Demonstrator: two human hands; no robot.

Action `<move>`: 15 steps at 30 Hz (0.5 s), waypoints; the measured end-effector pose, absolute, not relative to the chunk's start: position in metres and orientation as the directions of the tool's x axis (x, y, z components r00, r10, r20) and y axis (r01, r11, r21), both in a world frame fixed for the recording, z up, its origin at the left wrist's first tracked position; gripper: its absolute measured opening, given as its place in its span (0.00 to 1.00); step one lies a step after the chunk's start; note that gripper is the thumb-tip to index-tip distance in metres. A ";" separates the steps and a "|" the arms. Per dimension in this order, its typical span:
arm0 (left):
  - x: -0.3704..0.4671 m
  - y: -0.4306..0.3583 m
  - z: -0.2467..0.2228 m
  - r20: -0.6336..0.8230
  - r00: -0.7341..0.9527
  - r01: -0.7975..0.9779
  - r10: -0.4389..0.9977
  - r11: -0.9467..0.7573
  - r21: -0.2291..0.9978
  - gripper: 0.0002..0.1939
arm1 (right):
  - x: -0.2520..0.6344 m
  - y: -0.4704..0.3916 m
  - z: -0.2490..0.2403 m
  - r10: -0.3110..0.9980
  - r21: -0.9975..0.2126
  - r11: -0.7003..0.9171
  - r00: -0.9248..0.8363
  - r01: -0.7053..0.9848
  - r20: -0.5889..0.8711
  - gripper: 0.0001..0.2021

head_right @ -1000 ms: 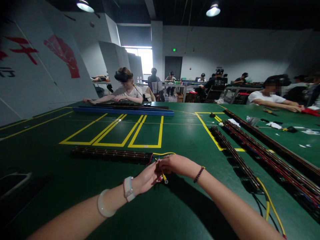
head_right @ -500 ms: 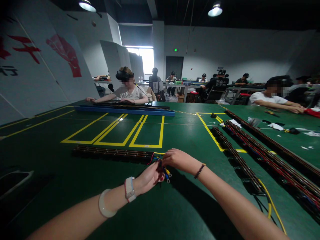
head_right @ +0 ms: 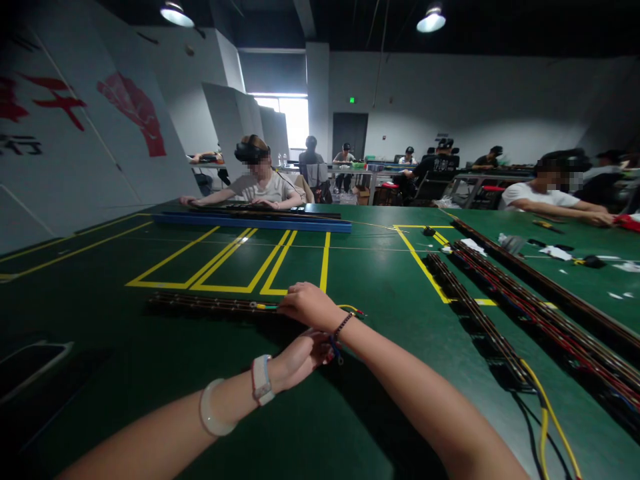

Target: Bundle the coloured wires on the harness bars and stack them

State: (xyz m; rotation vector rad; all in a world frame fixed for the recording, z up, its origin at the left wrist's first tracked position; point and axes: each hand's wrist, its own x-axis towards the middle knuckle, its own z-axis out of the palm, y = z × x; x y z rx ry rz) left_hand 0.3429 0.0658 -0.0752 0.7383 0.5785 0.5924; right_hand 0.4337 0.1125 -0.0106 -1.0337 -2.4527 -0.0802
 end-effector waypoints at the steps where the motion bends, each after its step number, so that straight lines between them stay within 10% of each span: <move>1: 0.343 0.066 -0.074 -0.272 0.691 -0.292 0.670 0.602 0.743 0.09 | 0.428 0.117 -0.012 0.655 -0.078 0.713 -0.622 0.697 0.428 0.09; 15: 0.345 0.062 -0.063 -0.356 0.638 -0.311 0.682 0.652 0.692 0.06 | 0.412 0.120 -0.017 0.658 0.136 0.678 -0.680 0.722 0.324 0.13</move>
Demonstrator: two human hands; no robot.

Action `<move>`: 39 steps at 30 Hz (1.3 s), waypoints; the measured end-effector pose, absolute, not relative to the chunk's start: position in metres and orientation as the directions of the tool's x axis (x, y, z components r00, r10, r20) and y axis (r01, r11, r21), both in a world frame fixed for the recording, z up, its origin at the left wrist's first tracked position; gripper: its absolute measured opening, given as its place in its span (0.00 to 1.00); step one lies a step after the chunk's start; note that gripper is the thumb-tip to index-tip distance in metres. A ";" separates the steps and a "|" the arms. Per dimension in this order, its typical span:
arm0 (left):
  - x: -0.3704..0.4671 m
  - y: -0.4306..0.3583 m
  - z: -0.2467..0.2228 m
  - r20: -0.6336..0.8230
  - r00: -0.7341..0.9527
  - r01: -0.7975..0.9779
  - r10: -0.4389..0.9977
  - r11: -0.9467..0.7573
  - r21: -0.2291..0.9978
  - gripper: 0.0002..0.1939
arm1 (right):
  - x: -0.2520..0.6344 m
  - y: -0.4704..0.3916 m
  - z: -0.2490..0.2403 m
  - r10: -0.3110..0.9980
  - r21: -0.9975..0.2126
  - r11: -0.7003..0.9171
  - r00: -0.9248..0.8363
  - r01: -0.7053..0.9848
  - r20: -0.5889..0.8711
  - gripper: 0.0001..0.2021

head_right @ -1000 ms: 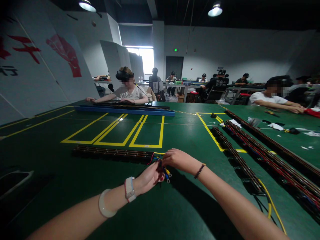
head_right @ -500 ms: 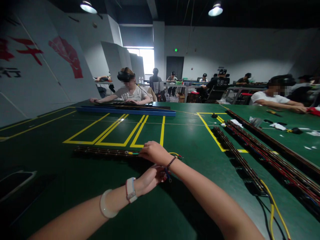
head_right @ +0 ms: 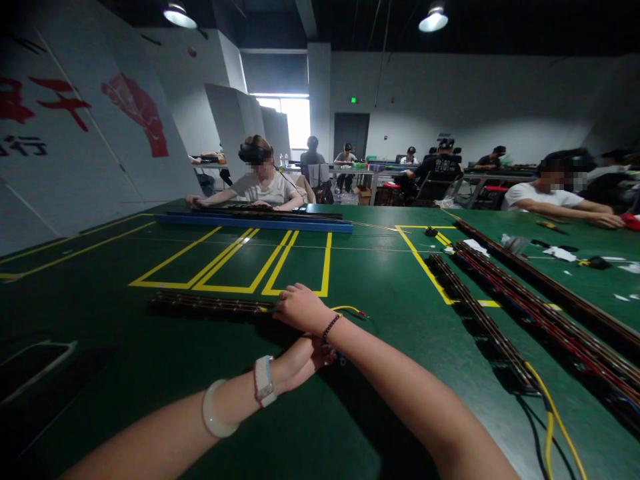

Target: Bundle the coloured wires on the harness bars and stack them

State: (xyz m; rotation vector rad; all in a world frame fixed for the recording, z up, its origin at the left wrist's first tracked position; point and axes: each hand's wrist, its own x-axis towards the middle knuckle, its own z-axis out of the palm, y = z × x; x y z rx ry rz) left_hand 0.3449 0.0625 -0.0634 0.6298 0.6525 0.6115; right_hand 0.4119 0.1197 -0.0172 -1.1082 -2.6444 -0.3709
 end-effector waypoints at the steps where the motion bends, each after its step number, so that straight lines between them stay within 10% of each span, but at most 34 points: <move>1: 0.345 0.062 -0.064 -0.352 0.639 -0.311 0.684 0.648 0.695 0.06 | 0.415 0.117 -0.016 0.666 0.112 0.672 -0.664 0.732 0.340 0.14; 9: 0.340 0.064 -0.062 -0.271 0.699 -0.211 0.661 0.553 0.806 0.06 | 0.491 0.092 -0.026 0.803 -0.149 0.483 -0.369 0.863 0.468 0.13; 16: 0.325 0.083 -0.040 -0.403 0.708 0.294 0.580 0.277 0.915 0.15 | 0.553 0.078 -0.065 0.846 -0.139 0.372 -0.274 0.918 0.457 0.12; 30: 0.308 0.087 -0.029 -0.254 0.630 0.650 0.733 -0.320 0.689 0.14 | 0.554 0.078 -0.079 0.900 -0.288 0.323 -0.198 0.901 0.389 0.10; 39: 0.309 0.074 -0.019 -0.107 0.526 0.725 0.844 -0.379 0.575 0.19 | 0.551 0.073 -0.073 0.908 -0.289 0.298 -0.176 0.910 0.380 0.10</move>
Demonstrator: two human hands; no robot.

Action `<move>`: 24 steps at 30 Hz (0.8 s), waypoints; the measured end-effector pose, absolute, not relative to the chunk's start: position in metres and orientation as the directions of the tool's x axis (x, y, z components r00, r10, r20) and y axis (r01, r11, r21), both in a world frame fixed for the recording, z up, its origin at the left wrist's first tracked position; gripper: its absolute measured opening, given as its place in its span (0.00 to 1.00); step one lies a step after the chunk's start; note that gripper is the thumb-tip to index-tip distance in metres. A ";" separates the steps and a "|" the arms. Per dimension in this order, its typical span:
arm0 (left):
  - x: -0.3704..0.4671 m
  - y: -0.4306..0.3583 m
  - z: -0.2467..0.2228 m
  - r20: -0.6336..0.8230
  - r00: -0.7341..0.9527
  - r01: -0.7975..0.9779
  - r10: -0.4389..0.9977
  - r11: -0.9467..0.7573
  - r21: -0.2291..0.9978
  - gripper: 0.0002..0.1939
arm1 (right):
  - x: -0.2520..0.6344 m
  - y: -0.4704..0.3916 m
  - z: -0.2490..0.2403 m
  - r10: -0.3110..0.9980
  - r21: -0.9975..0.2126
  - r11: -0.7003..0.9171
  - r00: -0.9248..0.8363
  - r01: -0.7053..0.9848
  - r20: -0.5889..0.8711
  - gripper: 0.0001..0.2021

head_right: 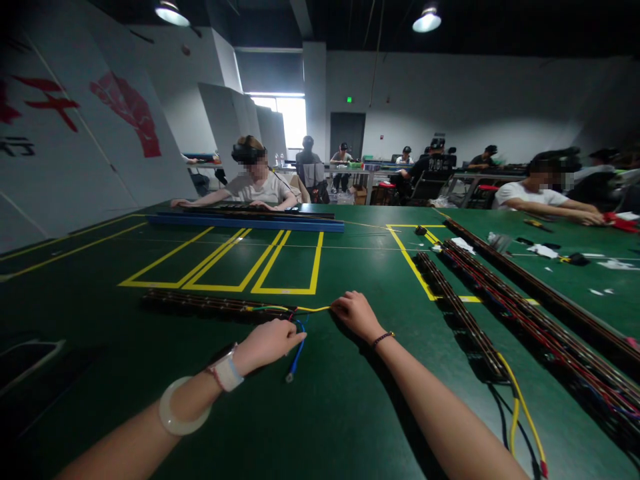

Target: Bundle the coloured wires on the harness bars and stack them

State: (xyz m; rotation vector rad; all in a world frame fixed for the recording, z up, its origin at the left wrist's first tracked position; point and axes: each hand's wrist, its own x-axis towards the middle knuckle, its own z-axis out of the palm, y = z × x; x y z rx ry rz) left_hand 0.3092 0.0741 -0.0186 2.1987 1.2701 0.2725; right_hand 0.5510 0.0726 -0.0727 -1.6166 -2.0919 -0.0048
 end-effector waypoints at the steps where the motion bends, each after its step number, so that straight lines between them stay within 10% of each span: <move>1: 0.308 0.074 -0.015 -0.095 0.508 0.746 0.856 -0.382 0.545 0.20 | 0.551 0.072 -0.072 0.911 -0.291 0.289 -0.169 0.912 0.376 0.11; 9: 0.292 0.078 -0.006 0.112 0.319 0.859 0.941 -0.338 0.385 0.18 | 0.551 0.070 -0.068 0.933 -0.333 0.251 -0.135 0.909 0.335 0.14; 18: 0.292 0.081 -0.031 0.370 0.529 0.743 0.764 -0.627 0.232 0.23 | 0.551 0.069 -0.068 0.928 -0.346 0.278 -0.158 0.896 0.336 0.11; 24: 0.302 0.075 -0.036 0.318 0.723 0.519 0.613 -0.786 0.336 0.25 | 0.550 0.070 -0.068 0.922 -0.356 0.302 -0.176 0.884 0.345 0.10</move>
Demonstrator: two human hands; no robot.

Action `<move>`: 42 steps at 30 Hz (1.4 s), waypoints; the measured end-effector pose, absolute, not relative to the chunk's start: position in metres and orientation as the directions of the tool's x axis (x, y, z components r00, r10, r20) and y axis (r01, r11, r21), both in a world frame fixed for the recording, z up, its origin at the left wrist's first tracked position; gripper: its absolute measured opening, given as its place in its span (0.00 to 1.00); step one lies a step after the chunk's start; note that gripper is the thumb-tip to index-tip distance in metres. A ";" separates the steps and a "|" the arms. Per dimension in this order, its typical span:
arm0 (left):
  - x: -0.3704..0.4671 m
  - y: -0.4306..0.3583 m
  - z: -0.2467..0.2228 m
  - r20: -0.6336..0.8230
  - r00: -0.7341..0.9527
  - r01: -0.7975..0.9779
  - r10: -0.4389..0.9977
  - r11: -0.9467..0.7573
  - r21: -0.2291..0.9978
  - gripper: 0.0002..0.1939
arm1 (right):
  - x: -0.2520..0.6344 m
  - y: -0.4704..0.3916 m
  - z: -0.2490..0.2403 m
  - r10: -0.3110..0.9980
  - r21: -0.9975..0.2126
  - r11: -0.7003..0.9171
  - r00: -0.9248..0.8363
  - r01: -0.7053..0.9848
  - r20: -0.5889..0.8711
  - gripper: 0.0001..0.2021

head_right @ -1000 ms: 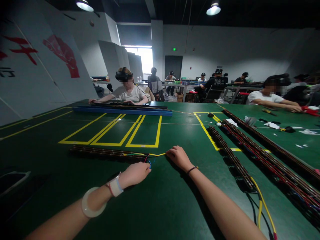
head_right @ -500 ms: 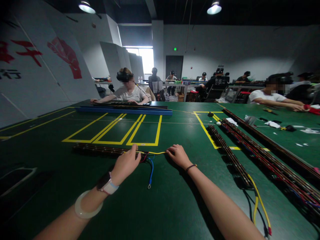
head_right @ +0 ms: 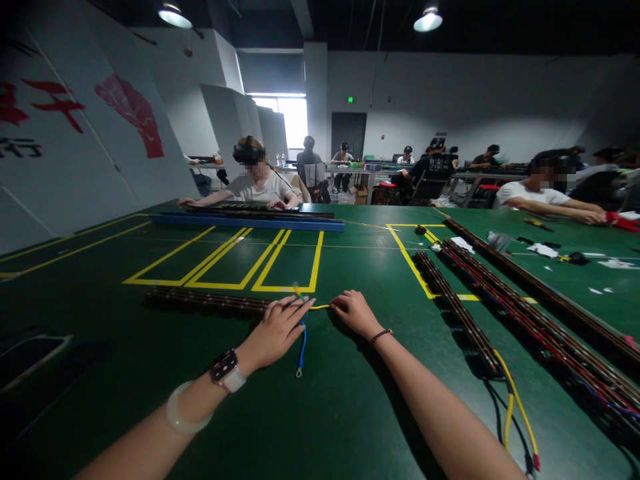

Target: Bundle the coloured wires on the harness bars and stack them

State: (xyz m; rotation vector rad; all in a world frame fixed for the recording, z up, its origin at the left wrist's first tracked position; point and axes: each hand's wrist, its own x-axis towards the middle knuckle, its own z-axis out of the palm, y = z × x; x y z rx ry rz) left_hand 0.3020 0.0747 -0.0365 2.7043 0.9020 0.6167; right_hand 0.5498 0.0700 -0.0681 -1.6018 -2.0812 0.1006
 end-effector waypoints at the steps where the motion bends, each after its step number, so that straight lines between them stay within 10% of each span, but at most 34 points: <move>1: 0.304 0.073 -0.037 0.306 0.739 0.486 0.600 -0.790 0.375 0.25 | 0.550 0.070 -0.069 0.920 -0.359 0.307 -0.179 0.882 0.348 0.10; 14: 0.301 0.068 -0.039 0.374 0.791 0.347 0.483 -0.859 0.375 0.15 | 0.537 0.069 -0.066 0.925 -0.384 0.344 -0.240 0.857 0.295 0.14; 27: 0.306 0.061 -0.045 0.230 0.659 0.486 0.716 -0.639 0.596 0.15 | 0.505 0.058 -0.057 0.955 -0.424 0.281 -0.295 0.861 0.034 0.19; 34: 0.311 0.061 -0.047 -0.010 0.579 0.512 0.815 -0.355 0.782 0.17 | 0.492 0.052 -0.057 0.964 -0.394 0.250 -0.267 0.885 0.010 0.16; 42: 0.315 0.059 -0.052 -0.306 0.634 0.208 0.710 0.225 0.952 0.11 | 0.492 0.052 -0.049 0.974 -0.652 0.165 -0.226 0.740 -0.009 0.11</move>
